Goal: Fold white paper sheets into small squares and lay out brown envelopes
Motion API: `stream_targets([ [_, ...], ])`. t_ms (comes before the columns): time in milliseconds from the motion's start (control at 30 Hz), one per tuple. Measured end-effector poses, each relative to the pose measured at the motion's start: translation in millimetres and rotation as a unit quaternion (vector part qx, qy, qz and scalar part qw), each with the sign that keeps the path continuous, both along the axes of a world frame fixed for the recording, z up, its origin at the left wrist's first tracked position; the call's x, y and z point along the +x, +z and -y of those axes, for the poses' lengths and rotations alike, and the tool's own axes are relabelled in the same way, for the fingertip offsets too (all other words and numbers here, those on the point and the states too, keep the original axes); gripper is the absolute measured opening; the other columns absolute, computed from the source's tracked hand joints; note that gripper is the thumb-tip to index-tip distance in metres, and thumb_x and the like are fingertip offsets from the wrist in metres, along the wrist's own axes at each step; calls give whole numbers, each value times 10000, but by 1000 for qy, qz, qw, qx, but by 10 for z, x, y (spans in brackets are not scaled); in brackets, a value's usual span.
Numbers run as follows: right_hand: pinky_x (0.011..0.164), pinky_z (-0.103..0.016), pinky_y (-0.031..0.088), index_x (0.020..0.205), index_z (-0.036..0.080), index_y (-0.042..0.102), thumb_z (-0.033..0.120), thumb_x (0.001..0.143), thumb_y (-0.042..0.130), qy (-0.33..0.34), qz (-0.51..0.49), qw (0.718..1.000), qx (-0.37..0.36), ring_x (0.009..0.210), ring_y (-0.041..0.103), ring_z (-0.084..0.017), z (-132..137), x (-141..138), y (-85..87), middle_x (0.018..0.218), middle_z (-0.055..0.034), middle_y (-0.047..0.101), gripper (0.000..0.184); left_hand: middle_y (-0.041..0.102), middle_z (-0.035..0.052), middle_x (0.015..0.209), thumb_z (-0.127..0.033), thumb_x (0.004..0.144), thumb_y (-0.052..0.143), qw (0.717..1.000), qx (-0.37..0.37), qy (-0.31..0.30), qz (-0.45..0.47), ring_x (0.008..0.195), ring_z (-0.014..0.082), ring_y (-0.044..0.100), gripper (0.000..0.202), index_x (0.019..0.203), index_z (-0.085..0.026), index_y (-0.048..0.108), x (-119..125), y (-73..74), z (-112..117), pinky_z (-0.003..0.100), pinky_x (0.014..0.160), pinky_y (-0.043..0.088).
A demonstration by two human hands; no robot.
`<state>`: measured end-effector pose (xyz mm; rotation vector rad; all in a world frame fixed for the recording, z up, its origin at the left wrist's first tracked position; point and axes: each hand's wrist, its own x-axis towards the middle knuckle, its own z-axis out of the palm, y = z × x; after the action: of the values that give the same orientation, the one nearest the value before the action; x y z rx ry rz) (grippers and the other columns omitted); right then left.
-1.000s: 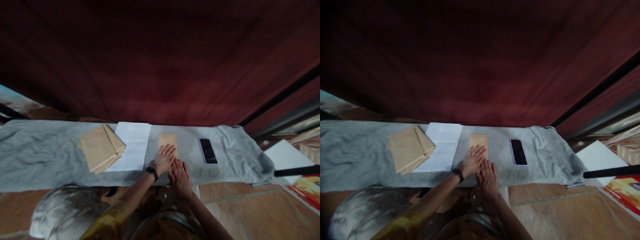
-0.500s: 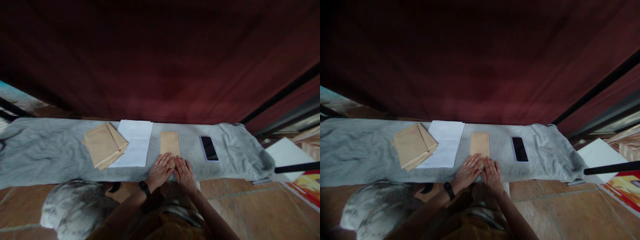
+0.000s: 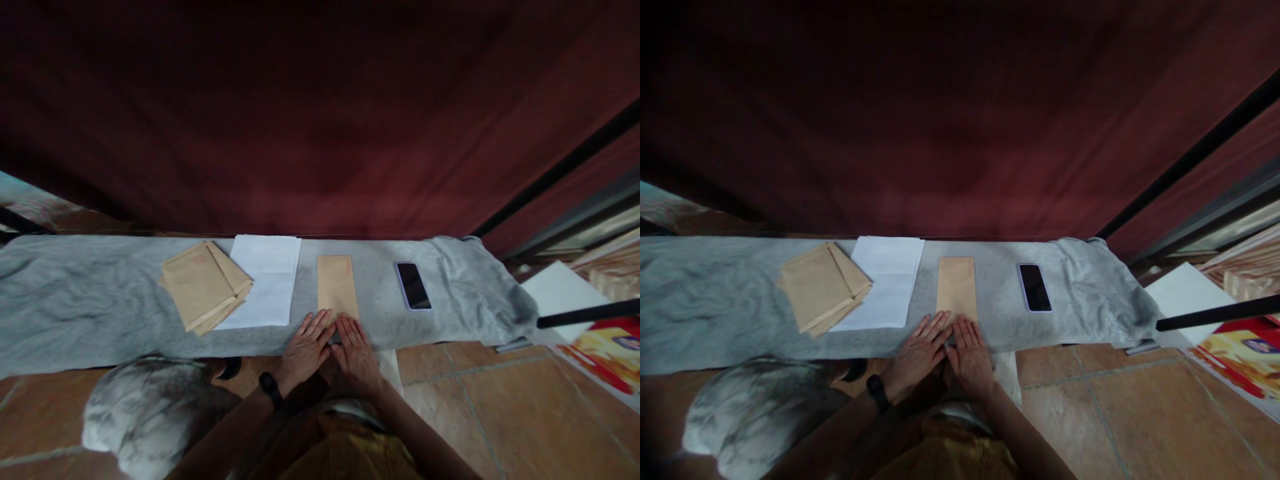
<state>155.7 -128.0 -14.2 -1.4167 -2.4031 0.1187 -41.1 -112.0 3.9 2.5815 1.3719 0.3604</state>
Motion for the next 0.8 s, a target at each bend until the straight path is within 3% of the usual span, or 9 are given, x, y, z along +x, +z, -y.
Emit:
stream_targets([
  [100, 1210, -455, 303, 1546, 97, 315, 351, 1034, 400, -6, 3, 1000, -2, 1473, 331, -240, 31, -38, -2, 1568, -146, 395, 578, 336, 55, 1615, -374, 985, 504, 1000, 12, -4, -6, 1498, 227, 282, 549, 1512, -274, 389, -2, -4, 1, 473, 1246, 190],
  [367, 1205, -498, 302, 1570, 123, 250, 290, 1037, 381, -12, 15, 1000, 16, 1478, 320, -251, 78, 255, -42, 1596, -140, 344, 573, 300, 65, 1630, -399, 996, 487, 995, 75, -9, -58, 1501, 219, 275, 597, 1543, -226, 319, -59, -44, 91, 465, 1236, 233],
  [500, 1209, -513, 290, 1542, 141, 333, 291, 1041, 368, -27, -5, 1000, 14, 1450, 376, -245, 40, 260, -29, 1560, -129, 415, 524, 323, 63, 1621, -412, 995, 487, 994, 93, -9, -61, 1494, 221, 293, 591, 1537, -233, 334, -71, -64, 97, 462, 1231, 248],
  [633, 1208, -504, 291, 1527, 128, 359, 294, 1051, 326, -25, -25, 999, 2, 1451, 374, -228, -184, 108, 15, 1524, -132, 468, 506, 358, 79, 1603, -420, 988, 498, 994, 98, -10, -55, 1489, 229, 303, 583, 1520, -216, 369, -72, -91, 89, 470, 1230, 250],
  [733, 1201, -478, 308, 1539, 118, 332, 298, 1051, 320, 1, -21, 1000, 2, 1480, 317, -219, -483, -77, -4, 1555, -139, 420, 520, 368, 92, 1597, -412, 983, 509, 993, 100, -11, -58, 1489, 235, 305, 582, 1510, -200, 384, -72, -120, 88, 473, 1229, 252],
  [800, 1202, -477, 298, 1535, 122, 344, 294, 1049, 322, -16, -14, 1000, 8, 1482, 310, -222, -722, -196, -48, 1568, -142, 397, 516, 363, 90, 1600, -394, 981, 513, 993, 101, -10, -63, 1489, 235, 304, 577, 1510, -206, 383, -72, -130, 88, 476, 1226, 257],
])
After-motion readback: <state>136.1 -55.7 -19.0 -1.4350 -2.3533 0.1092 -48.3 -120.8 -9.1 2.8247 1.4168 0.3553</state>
